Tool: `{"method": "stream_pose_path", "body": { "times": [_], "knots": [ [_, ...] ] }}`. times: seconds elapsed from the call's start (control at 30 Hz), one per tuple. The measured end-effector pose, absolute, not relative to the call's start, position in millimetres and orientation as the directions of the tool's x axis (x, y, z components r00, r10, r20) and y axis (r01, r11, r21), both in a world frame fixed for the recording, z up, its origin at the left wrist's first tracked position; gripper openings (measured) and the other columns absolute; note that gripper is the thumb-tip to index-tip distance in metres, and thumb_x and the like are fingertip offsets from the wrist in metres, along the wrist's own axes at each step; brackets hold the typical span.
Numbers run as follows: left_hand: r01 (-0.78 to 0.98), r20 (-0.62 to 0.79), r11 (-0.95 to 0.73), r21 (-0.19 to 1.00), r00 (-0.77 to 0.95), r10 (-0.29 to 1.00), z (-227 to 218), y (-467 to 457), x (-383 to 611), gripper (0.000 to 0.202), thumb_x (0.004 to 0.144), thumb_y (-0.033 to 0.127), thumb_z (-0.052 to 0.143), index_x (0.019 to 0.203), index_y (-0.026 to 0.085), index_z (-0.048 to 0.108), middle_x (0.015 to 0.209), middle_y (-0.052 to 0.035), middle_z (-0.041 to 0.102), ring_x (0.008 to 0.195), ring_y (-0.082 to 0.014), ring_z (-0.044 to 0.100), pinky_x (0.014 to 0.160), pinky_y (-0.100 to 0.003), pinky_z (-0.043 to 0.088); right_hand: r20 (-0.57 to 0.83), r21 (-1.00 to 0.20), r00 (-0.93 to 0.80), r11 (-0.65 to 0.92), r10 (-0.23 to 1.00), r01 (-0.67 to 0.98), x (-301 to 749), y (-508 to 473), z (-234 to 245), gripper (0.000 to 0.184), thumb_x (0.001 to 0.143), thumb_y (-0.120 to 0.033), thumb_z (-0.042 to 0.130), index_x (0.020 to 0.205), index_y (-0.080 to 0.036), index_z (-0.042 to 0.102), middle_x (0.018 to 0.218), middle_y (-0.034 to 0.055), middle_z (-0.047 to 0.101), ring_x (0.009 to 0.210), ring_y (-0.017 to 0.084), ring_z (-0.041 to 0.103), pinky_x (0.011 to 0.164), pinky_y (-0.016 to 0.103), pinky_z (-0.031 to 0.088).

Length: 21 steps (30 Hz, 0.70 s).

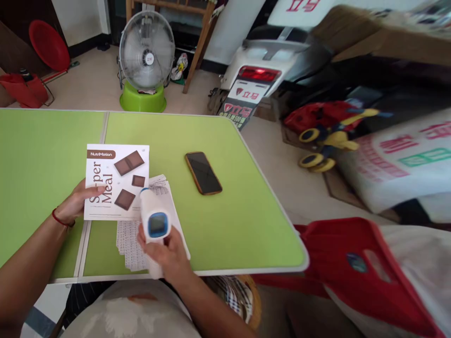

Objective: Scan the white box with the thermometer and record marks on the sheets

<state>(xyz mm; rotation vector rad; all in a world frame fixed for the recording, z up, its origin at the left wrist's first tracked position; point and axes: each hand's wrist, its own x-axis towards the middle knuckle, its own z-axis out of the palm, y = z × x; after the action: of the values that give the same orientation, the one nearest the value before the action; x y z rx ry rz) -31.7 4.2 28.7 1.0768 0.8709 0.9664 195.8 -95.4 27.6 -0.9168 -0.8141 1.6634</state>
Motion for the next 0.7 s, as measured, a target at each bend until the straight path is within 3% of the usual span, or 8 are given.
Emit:
{"method": "stream_pose_path", "body": {
  "times": [0.13, 0.27, 0.43, 0.7],
  "knots": [
    [-0.168, -0.092, 0.167, 0.972, 0.382, 0.920, 15, 7, -30, 0.048, 0.074, 0.032, 0.078, 0.115, 0.012, 0.063, 0.110, -0.0141, 0.071, 0.095, -0.0305, 0.070, 0.080, -0.040, 0.058, -0.281, -0.790, -0.292, -0.393, 0.914, -0.470, 169, -105, 16, 0.043, 0.064, -0.045, 0.081, 0.095, -0.019, 0.067, 0.071, 0.0002, 0.054, 0.058, 0.011, 0.042, 0.054, 0.027, 0.035],
    [-0.166, -0.085, 0.155, 0.974, 0.367, 0.926, 7, 8, -29, 0.048, 0.076, 0.033, 0.078, 0.117, 0.013, 0.063, 0.113, -0.0140, 0.070, 0.094, -0.0294, 0.070, 0.082, -0.040, 0.057, -0.317, -0.819, -0.240, -0.393, 0.917, -0.418, 166, -104, 8, 0.031, 0.071, -0.041, 0.076, 0.087, -0.017, 0.065, 0.074, 0.0015, 0.055, 0.063, 0.012, 0.044, 0.059, 0.028, 0.037],
    [-0.160, -0.059, 0.129, 0.979, 0.384, 0.922, 13, 8, -27, 0.050, 0.074, 0.036, 0.079, 0.115, 0.013, 0.063, 0.115, -0.0147, 0.069, 0.092, -0.0297, 0.070, 0.083, -0.042, 0.056, -0.310, -0.842, -0.210, -0.370, 0.927, -0.392, 166, -101, 9, 0.030, 0.070, -0.038, 0.076, 0.088, -0.017, 0.064, 0.074, 0.0012, 0.057, 0.062, 0.012, 0.044, 0.059, 0.028, 0.037],
    [-0.137, -0.074, 0.135, 0.981, 0.376, 0.924, 14, 9, -27, 0.052, 0.072, 0.036, 0.080, 0.115, 0.013, 0.062, 0.113, -0.0154, 0.070, 0.096, -0.0325, 0.069, 0.081, -0.041, 0.056, -0.292, -0.815, -0.339, -0.418, 0.894, -0.401, 161, -97, 20, 0.022, 0.075, -0.039, 0.068, 0.072, -0.020, 0.057, 0.061, -0.0032, 0.053, 0.055, 0.011, 0.042, 0.059, 0.030, 0.034]
  ]
}}
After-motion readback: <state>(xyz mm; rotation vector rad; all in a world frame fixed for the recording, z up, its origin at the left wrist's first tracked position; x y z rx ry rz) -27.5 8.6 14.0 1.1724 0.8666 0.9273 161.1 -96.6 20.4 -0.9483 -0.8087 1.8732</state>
